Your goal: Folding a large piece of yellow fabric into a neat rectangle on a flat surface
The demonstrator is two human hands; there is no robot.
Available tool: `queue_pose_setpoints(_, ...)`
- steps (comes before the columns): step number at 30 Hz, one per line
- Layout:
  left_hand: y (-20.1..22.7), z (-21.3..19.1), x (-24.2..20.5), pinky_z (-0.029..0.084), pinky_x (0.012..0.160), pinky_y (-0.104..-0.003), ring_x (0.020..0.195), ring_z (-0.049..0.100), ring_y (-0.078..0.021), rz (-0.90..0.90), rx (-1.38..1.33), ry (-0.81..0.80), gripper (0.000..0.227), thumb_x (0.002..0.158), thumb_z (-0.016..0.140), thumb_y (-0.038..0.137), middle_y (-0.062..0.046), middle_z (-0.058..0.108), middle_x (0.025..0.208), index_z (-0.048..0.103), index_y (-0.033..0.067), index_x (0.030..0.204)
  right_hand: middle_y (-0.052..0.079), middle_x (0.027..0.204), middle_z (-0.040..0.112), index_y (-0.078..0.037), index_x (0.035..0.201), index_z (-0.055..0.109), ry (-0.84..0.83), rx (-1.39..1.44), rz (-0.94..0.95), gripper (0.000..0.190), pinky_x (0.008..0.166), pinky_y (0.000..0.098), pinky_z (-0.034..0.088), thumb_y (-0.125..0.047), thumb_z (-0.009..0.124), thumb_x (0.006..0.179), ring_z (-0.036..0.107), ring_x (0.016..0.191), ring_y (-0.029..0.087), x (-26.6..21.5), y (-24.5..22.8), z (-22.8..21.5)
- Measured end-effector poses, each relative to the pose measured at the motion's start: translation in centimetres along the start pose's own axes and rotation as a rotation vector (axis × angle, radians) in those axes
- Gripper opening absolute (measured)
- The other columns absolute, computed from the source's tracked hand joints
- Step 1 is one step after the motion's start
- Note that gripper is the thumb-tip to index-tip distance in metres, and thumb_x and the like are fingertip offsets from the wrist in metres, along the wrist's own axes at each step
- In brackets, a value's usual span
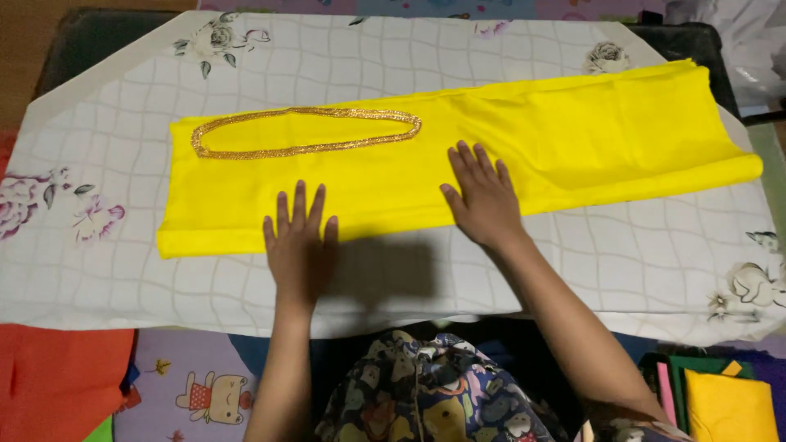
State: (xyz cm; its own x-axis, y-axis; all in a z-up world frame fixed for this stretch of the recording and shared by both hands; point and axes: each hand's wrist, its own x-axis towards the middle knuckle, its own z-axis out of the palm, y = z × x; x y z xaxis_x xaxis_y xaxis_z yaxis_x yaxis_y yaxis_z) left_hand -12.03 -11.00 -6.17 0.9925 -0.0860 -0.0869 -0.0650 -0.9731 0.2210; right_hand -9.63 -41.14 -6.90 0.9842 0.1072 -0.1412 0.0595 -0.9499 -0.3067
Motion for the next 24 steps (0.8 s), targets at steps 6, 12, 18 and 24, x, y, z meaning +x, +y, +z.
queue_pose_setpoints(6, -4.4, 0.8, -0.4, 0.010, 0.124, -0.056, 0.159, 0.011, -0.0344, -0.129, -0.013, -0.010, 0.060, 0.108, 0.028, 0.052, -0.003, 0.017, 0.174, 0.026, 0.0343, 0.165, 0.004, 0.173, 0.019, -0.023, 0.166, 0.024, 0.084, -0.006, 0.175, 0.065, 0.127, 0.0518, 0.005, -0.053, 0.031, 0.108, 0.012, 0.159, 0.027, -2.0, 10.6, -1.4)
queue_pose_setpoints(12, -1.1, 3.5, 4.1, 0.046, 0.099, -0.060, 0.121, 0.066, -0.0427, -0.054, 0.139, 0.330, 0.058, 0.104, 0.049, 0.053, -0.020, 0.071, 0.130, 0.071, 0.0091, 0.135, 0.014, 0.169, 0.028, -0.011, 0.163, 0.034, 0.183, 0.271, 0.308, 0.067, 0.125, 0.0552, 0.007, -0.054, 0.032, 0.112, 0.021, 0.156, 0.030, -0.6, 11.8, -3.6)
queue_pose_setpoints(18, 14.6, 4.3, 9.7, 0.034, 0.117, -0.056, 0.137, 0.056, -0.0310, 0.461, -0.493, 0.051, 0.043, 0.104, 0.043, 0.019, -0.010, 0.062, 0.144, 0.060, 0.0163, 0.144, 0.016, 0.147, 0.059, -0.015, 0.156, 0.045, 0.224, 0.557, -0.127, 0.049, 0.126, 0.0505, 0.025, -0.027, 0.048, 0.108, 0.047, 0.142, 0.036, 3.5, 2.3, -2.9)
queue_pose_setpoints(24, 15.9, 4.2, 9.8, 0.010, 0.125, -0.056, 0.155, 0.028, -0.0315, 0.380, -0.314, 0.030, 0.051, 0.106, 0.045, 0.026, -0.011, 0.036, 0.166, 0.045, 0.0132, 0.156, 0.007, 0.163, 0.043, -0.025, 0.150, 0.054, 0.175, 0.151, -0.118, 0.047, 0.125, 0.0564, 0.017, -0.037, 0.047, 0.106, 0.030, 0.154, 0.031, 4.6, 8.0, -4.0)
